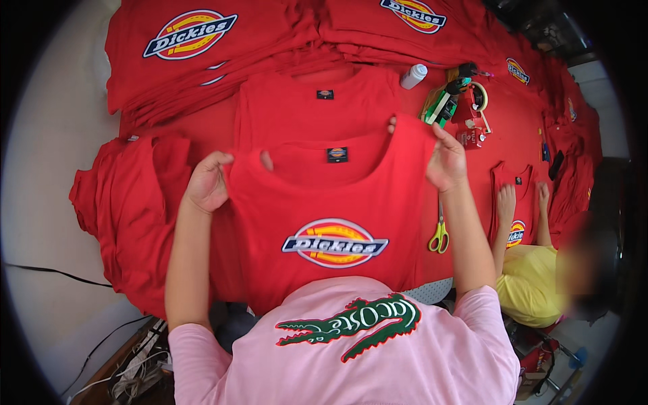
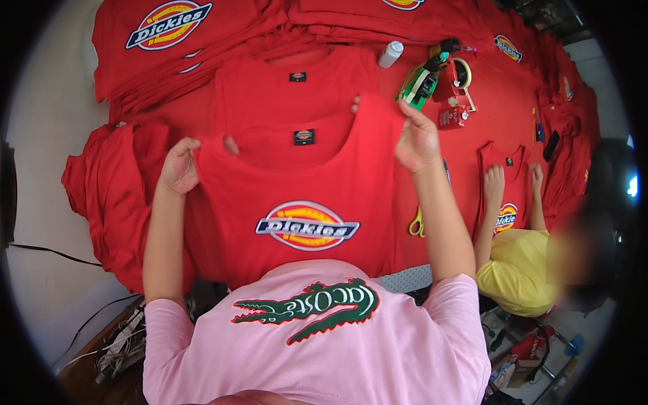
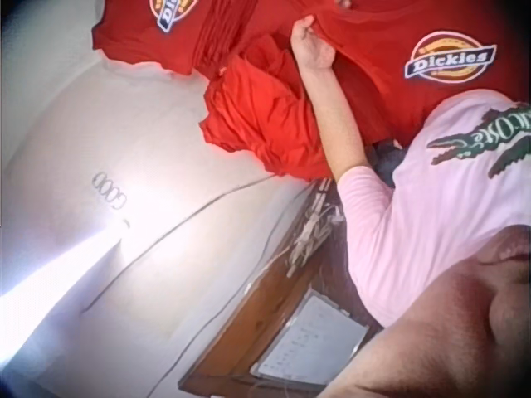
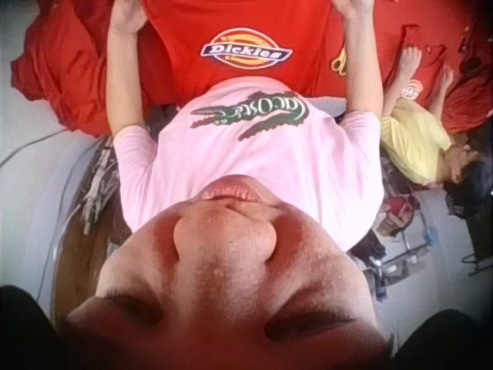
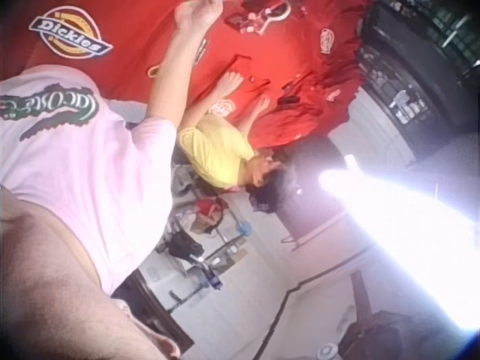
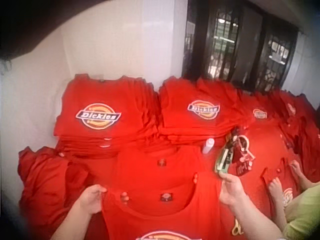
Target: The person inspects and organizes red shirts by picking them up from a table, checking the collars and labels, and smoothing them out. The person uses shears to trim a small thread from a garment and handles small plastic tags.
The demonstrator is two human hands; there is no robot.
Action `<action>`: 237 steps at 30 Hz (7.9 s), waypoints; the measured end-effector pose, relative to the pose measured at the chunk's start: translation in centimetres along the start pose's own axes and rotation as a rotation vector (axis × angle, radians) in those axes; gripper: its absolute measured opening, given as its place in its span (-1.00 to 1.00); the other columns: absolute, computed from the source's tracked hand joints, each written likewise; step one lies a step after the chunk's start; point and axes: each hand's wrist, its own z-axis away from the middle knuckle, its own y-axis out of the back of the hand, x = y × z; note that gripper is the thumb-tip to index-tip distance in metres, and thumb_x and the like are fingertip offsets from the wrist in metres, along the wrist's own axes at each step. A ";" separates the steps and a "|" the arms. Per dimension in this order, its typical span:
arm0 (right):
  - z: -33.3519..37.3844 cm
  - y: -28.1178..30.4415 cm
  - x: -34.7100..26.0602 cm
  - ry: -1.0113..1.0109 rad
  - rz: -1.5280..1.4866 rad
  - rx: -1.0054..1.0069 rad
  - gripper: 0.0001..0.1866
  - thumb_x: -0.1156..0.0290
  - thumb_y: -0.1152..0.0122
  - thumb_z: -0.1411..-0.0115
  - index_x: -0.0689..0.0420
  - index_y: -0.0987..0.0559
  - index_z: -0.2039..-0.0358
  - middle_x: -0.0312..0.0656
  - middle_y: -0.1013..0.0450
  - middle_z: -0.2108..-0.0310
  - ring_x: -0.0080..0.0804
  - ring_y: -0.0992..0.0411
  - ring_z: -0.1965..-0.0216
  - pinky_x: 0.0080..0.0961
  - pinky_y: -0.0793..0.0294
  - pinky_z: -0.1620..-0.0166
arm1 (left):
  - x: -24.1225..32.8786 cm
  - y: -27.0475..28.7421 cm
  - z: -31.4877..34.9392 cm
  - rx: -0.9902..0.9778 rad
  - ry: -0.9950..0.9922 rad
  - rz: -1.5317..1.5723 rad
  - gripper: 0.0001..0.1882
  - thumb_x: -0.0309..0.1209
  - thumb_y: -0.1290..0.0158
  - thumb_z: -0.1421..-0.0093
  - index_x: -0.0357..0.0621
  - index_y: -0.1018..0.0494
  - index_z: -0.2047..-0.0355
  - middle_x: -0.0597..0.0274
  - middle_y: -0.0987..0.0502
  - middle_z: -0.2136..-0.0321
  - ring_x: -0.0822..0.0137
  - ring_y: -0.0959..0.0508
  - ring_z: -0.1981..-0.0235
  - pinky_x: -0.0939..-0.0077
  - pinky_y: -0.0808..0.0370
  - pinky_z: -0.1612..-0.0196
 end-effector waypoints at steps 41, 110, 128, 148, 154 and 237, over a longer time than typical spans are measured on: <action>-10.5 10.2 1.1 -0.195 0.067 0.035 -0.17 -0.14 0.22 -0.51 0.52 -0.33 -0.28 0.32 -0.40 -0.23 0.16 -0.40 -0.28 -0.08 -0.41 -0.34 | -0.7 7.1 -10.4 -0.167 -0.094 0.092 0.17 0.49 0.40 -0.33 -0.55 -0.15 -0.38 -0.33 -0.25 -0.38 -0.11 -0.26 -0.43 0.09 -0.19 -0.48; 5.7 1.7 0.5 1.417 2.276 0.455 -0.66 0.43 -0.28 -0.10 -0.22 -0.76 0.12 -0.46 -0.60 0.06 -0.46 -0.47 -0.01 -0.33 -0.26 -0.15 | -11.9 -20.2 -10.9 -0.151 0.040 -0.385 -0.54 -0.29 -0.23 -0.35 -0.42 -0.48 -0.09 -0.03 -0.59 -0.05 0.24 -0.58 -0.10 0.36 -0.51 -0.22; 4.4 6.3 0.0 1.082 1.877 0.652 -0.61 0.56 -0.37 -0.11 0.00 -0.65 0.02 -0.31 -0.62 0.14 -0.37 -0.55 0.08 -0.30 -0.41 -0.06 | -12.4 -18.2 -12.6 -0.155 0.073 -0.309 -0.43 -0.29 -0.23 -0.35 -0.50 -0.37 -0.18 -0.07 -0.48 -0.19 0.24 -0.49 -0.23 0.39 -0.42 -0.30; 7.2 5.8 8.4 0.859 1.003 0.581 -0.56 0.36 -0.29 -0.37 0.26 -0.44 -0.17 -0.14 -0.46 -0.06 -0.36 -0.41 -0.11 -0.41 -0.37 -0.21 | -13.5 -17.8 -8.8 -0.166 0.075 -0.181 -0.59 -0.27 -0.12 -0.42 -0.31 -0.48 -0.13 0.09 -0.61 -0.07 0.25 -0.59 -0.13 0.28 -0.53 -0.23; 6.4 2.5 12.7 0.316 0.534 0.245 -0.81 0.38 -0.20 -0.44 0.23 -0.58 0.06 -0.36 -0.55 0.15 -0.65 -0.44 0.04 -0.56 -0.43 -0.07 | -15.2 -15.1 -4.1 -0.012 -0.099 -0.471 -0.69 -0.28 -0.19 -0.37 -0.25 -0.56 0.01 0.10 -0.63 -0.02 0.30 -0.59 -0.06 0.42 -0.51 -0.15; 11.5 -7.2 21.2 1.398 1.861 -0.094 -0.71 0.20 -0.34 -0.20 0.06 -0.55 0.57 -0.12 -0.47 0.54 -0.22 -0.50 0.59 -0.27 -0.50 0.54 | -26.0 -8.2 4.1 0.098 -0.210 -0.078 -0.70 -0.18 0.09 -0.48 -0.08 -0.54 0.17 0.23 -0.63 0.26 0.41 -0.63 0.33 0.39 -0.57 0.32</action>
